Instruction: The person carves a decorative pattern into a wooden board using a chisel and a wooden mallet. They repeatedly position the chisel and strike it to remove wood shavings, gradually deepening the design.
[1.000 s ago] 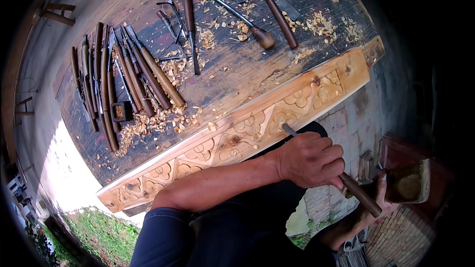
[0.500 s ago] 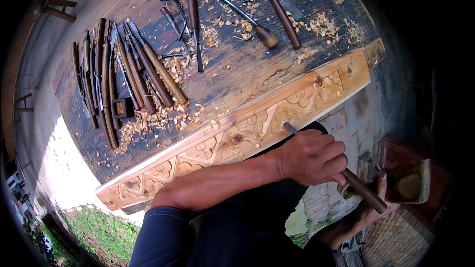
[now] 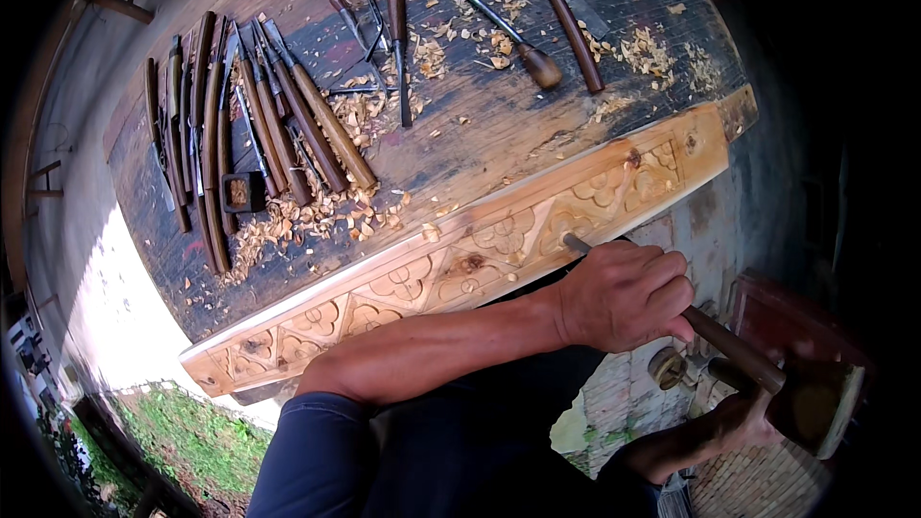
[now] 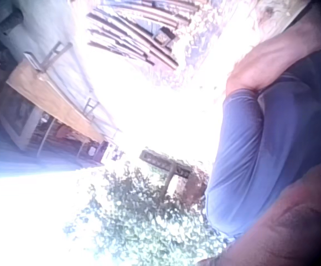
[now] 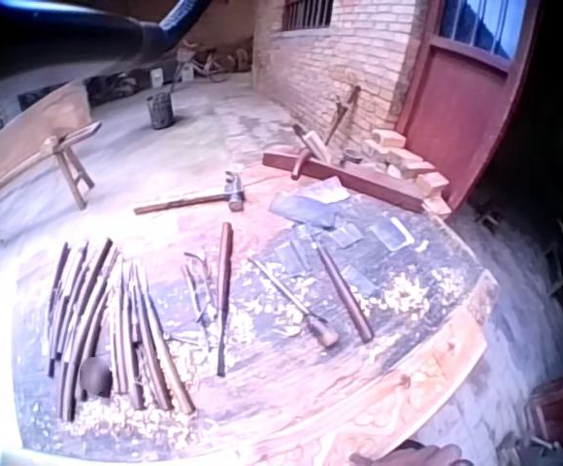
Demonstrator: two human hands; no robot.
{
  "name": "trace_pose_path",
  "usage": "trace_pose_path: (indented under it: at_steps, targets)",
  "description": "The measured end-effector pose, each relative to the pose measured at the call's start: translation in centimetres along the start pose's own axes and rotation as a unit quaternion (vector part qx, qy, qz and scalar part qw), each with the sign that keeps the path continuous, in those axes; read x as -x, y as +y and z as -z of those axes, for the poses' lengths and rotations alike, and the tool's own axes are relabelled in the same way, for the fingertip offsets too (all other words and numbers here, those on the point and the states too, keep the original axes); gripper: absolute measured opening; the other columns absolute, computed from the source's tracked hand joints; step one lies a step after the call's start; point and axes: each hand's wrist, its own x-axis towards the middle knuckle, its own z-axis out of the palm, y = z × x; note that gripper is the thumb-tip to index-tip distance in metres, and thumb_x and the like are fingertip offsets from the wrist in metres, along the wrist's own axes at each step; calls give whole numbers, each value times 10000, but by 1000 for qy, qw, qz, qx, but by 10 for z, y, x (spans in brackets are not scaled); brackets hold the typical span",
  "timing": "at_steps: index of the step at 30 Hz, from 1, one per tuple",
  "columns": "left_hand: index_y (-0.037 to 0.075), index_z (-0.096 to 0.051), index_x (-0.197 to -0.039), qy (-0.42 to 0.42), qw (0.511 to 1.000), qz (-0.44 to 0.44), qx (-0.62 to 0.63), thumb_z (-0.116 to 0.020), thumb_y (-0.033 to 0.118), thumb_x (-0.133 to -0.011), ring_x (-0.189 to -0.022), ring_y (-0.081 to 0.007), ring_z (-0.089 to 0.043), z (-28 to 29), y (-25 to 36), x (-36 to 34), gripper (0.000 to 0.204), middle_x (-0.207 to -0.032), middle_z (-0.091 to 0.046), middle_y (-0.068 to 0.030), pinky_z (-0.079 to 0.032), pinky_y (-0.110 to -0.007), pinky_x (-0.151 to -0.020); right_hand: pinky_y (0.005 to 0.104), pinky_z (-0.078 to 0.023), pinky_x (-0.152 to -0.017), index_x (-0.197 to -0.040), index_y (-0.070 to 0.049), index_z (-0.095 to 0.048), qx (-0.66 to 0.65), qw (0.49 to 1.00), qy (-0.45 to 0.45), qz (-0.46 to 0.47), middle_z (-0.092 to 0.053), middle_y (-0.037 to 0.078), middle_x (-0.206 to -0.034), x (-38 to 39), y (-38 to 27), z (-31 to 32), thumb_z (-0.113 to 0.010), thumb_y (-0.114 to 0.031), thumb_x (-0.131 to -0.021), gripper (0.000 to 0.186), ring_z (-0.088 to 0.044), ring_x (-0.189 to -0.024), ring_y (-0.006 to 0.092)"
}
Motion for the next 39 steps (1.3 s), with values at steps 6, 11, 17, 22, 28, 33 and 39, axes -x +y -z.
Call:
trace_pose_path:
  at_steps: [6,11,17,22,28,33,39]
  targets:
    - [97,-513,-811,5,1000,6,9,-674,494,-914,-601,-207,-529,0,0,-1,441,-784,-419,-46,-436,-344,-517,406,-659,-871,-1349,155,-566,63,996,-46,38,-684,236,-1315,-2,-1,3,-797,7,-924,506,-714,-1115,328]
    - [98,-507,-807,3,1000,1,4,-690,474,-908,-596,-205,-524,1,0,-2,431,-779,-411,-44,-439,-341,-512,384,-654,-867,-1376,108,-592,232,960,-76,135,-715,234,-1249,-1,12,13,-842,-14,-889,561,-732,-1058,276]
    - [98,-498,-800,-7,1000,5,0,-717,460,-877,-596,-204,-523,1,0,-1,430,-777,-408,-45,-439,-338,-511,408,-646,-1005,-1356,160,-607,137,989,-30,46,-690,289,-1312,3,9,10,-771,37,-929,474,-717,-1166,303]
    - [98,-495,-797,-2,1000,3,6,-735,456,-844,-596,-202,-522,1,0,-3,434,-779,-408,-47,-434,-339,-511,373,-646,-961,-1352,126,-636,146,989,-18,1,-716,252,-1292,0,18,28,-781,18,-933,456,-724,-1138,265]
    - [99,-490,-791,-17,1000,1,-10,-727,463,-857,-602,-201,-527,3,0,-1,439,-783,-413,-50,-433,-341,-511,371,-637,-956,-1358,107,-646,197,976,-66,67,-727,231,-1273,1,19,30,-800,-1,-931,467,-723,-1100,251]
    - [97,-492,-790,-10,1000,4,5,-720,465,-871,-599,-206,-528,2,-1,-2,440,-779,-417,-49,-433,-344,-511,414,-670,-882,-1429,111,-556,105,992,-28,58,-658,311,-1335,-2,18,29,-830,38,-875,622,-729,-1093,339]
    - [98,-505,-798,-6,1000,13,11,-711,473,-893,-602,-215,-538,4,-1,-1,438,-777,-424,-53,-434,-353,-511,407,-627,-905,-1469,55,-550,275,956,-30,100,-682,233,-1335,5,2,26,-764,28,-917,593,-729,-1069,330]
